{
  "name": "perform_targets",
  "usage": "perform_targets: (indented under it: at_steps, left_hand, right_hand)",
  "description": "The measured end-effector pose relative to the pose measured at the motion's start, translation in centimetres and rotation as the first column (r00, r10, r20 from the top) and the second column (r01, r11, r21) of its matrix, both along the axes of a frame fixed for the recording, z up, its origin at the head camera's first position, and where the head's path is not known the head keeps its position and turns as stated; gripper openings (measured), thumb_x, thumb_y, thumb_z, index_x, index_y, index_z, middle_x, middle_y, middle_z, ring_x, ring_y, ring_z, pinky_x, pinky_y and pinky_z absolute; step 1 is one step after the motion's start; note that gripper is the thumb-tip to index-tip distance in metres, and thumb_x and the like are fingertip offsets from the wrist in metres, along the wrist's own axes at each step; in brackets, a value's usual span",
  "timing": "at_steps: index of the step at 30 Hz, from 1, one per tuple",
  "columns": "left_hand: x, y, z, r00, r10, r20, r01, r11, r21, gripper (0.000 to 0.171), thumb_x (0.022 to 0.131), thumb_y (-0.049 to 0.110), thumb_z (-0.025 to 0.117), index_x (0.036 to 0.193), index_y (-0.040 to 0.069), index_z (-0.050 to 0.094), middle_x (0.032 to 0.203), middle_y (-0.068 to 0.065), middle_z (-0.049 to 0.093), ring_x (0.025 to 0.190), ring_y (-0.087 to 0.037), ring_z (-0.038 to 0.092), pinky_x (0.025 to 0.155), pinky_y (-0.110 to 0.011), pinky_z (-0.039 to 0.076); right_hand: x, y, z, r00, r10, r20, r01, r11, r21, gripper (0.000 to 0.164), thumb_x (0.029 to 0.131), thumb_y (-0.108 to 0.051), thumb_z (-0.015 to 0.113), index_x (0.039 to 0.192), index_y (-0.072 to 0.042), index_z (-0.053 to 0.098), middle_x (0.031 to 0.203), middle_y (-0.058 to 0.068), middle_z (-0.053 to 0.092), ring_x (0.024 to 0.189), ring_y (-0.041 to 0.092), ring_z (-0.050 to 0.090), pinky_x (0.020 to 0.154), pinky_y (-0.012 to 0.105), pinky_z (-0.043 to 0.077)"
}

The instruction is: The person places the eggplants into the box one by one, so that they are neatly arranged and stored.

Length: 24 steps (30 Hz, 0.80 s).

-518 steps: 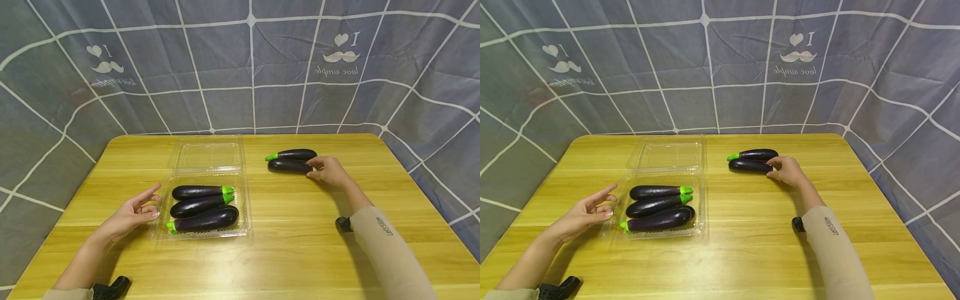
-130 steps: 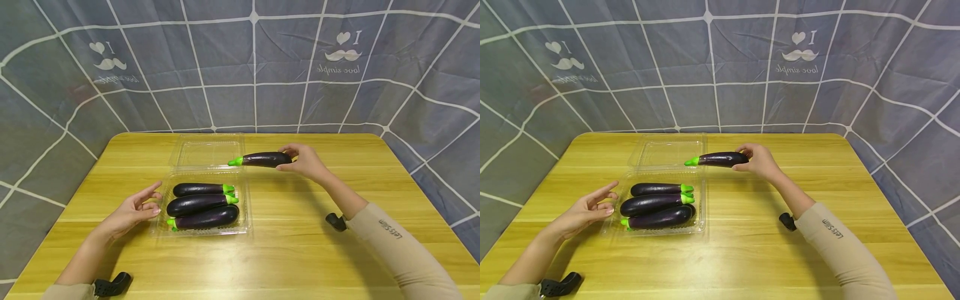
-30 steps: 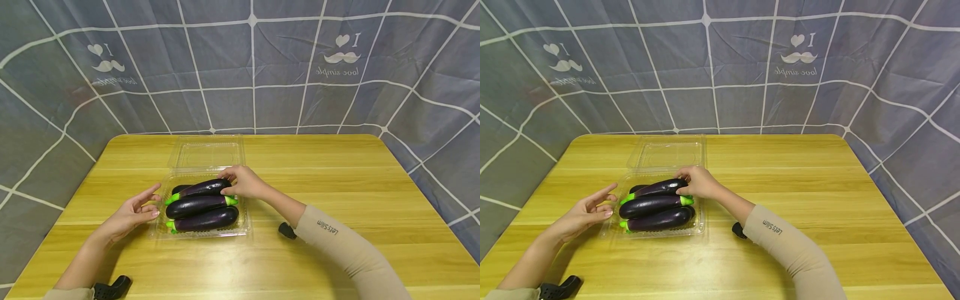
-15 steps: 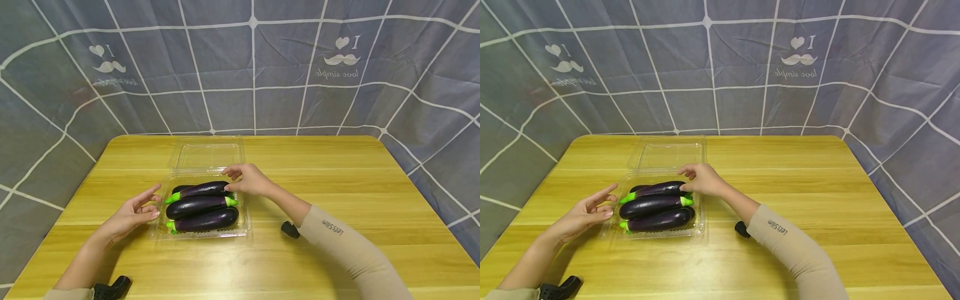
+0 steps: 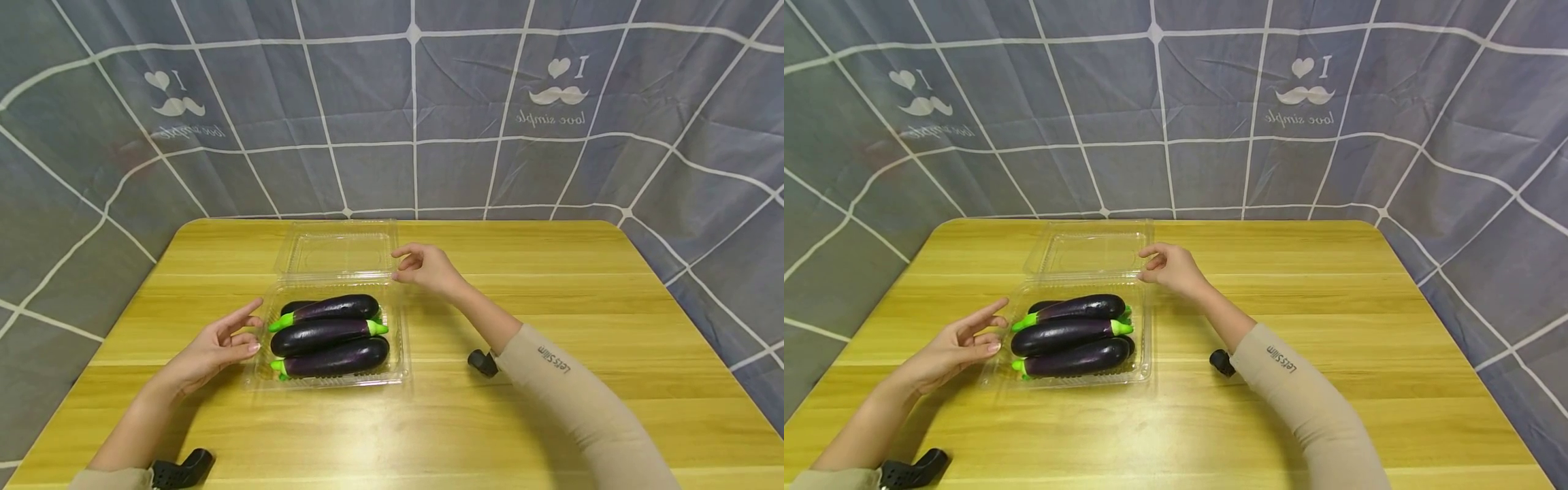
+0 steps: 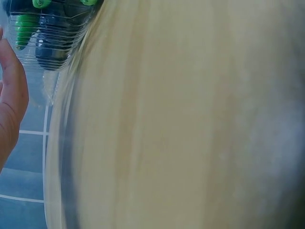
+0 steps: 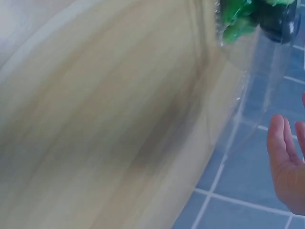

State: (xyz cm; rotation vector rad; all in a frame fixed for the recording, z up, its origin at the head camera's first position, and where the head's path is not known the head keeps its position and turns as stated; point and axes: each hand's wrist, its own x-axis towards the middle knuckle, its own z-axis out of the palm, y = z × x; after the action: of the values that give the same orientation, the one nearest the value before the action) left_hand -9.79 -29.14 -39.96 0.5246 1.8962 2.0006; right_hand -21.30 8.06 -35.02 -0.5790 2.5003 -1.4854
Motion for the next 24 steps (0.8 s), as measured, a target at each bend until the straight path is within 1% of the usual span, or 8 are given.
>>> perform_targets:
  at_steps: [2,4,6,9,13,18,21,24]
  left_hand:
    - [0.0,0.0,0.0,1.000,0.002,-0.001,-0.002,1.000,-0.006,0.072,0.090,-0.011,0.050,0.150,0.008,0.015,0.116,-0.004,0.042,0.085,-0.005,0.056,0.076,-0.018,0.050]
    - [0.0,0.0,-0.1,1.000,0.002,-0.001,-0.002,1.000,-0.010,0.072,0.090,-0.011,0.050,0.150,0.008,0.015,0.116,-0.004,0.041,0.084,-0.004,0.055,0.075,-0.018,0.050]
    - [0.0,0.0,-0.1,1.000,0.001,-0.002,-0.001,1.000,-0.009,0.072,0.090,-0.011,0.050,0.150,0.008,0.015,0.117,-0.004,0.041,0.083,-0.004,0.055,0.075,-0.018,0.050]
    - [-0.1,-0.1,-0.2,1.000,0.000,-0.005,0.000,1.000,-0.006,0.072,0.090,-0.011,0.050,0.150,0.008,0.015,0.117,-0.004,0.042,0.083,-0.004,0.055,0.075,-0.018,0.050]
    - [-0.1,-0.1,-0.2,1.000,-0.003,-0.005,0.003,1.000,-0.006,0.073,0.090,-0.011,0.050,0.150,0.009,0.015,0.117,-0.004,0.042,0.084,-0.004,0.055,0.075,-0.018,0.050]
    - [-0.1,-0.2,-0.4,1.000,-0.004,0.004,0.004,1.000,-0.007,0.073,0.090,-0.011,0.050,0.150,0.010,0.015,0.117,-0.003,0.042,0.086,-0.004,0.055,0.077,-0.019,0.050]
    - [0.0,-0.2,-0.3,1.000,-0.010,0.008,0.010,1.000,0.004,0.073,0.090,-0.011,0.050,0.150,0.011,0.016,0.117,-0.002,0.042,0.087,-0.004,0.055,0.078,-0.019,0.050]
    - [-0.1,-0.2,-0.3,1.000,-0.022,0.008,0.022,0.999,0.023,0.073,0.090,-0.012,0.049,0.150,0.013,0.017,0.117,-0.003,0.042,0.088,-0.005,0.056,0.078,-0.019,0.050]
  right_hand:
    - [-0.2,0.2,-0.3,0.999,-0.027,0.030,0.027,1.000,-0.001,0.040,0.080,-0.007,0.072,0.118,-0.001,0.060,0.090,0.009,0.063,0.081,0.020,0.060,0.068,0.029,0.050]
    - [-0.5,0.2,-0.7,0.996,-0.051,0.075,0.051,0.999,0.001,0.043,0.081,-0.006,0.072,0.121,0.001,0.058,0.092,0.012,0.064,0.082,0.024,0.061,0.071,0.031,0.051]
    - [-0.8,0.3,-1.0,0.987,-0.069,0.145,0.071,0.997,-0.008,0.047,0.081,-0.006,0.071,0.125,0.001,0.055,0.095,0.015,0.063,0.086,0.029,0.062,0.076,0.035,0.052]
    - [-1.1,0.3,-1.5,0.967,-0.079,0.243,0.092,0.995,-0.042,0.052,0.082,-0.004,0.069,0.130,0.001,0.050,0.100,0.019,0.062,0.091,0.034,0.062,0.082,0.040,0.051]
    - [-1.4,0.1,-1.9,0.932,-0.068,0.355,0.111,0.988,-0.104,0.059,0.084,-0.003,0.067,0.137,0.000,0.042,0.109,0.022,0.059,0.092,0.031,0.062,0.084,0.038,0.051]
    - [-1.5,-0.3,-2.2,0.876,-0.033,0.482,0.147,0.968,-0.202,0.065,0.086,0.002,0.063,0.142,0.001,0.030,0.120,0.027,0.053,0.087,0.023,0.061,0.081,0.035,0.052]
    - [-1.5,-0.6,-2.3,0.845,-0.025,0.535,0.183,0.952,-0.245,0.065,0.086,0.005,0.060,0.142,0.001,0.028,0.120,0.027,0.053,0.083,0.019,0.061,0.078,0.031,0.053]
    - [-1.5,-0.8,-2.3,0.823,-0.026,0.568,0.211,0.941,-0.263,0.064,0.087,0.006,0.060,0.142,0.001,0.029,0.111,0.023,0.057,0.076,0.016,0.061,0.071,0.026,0.054]
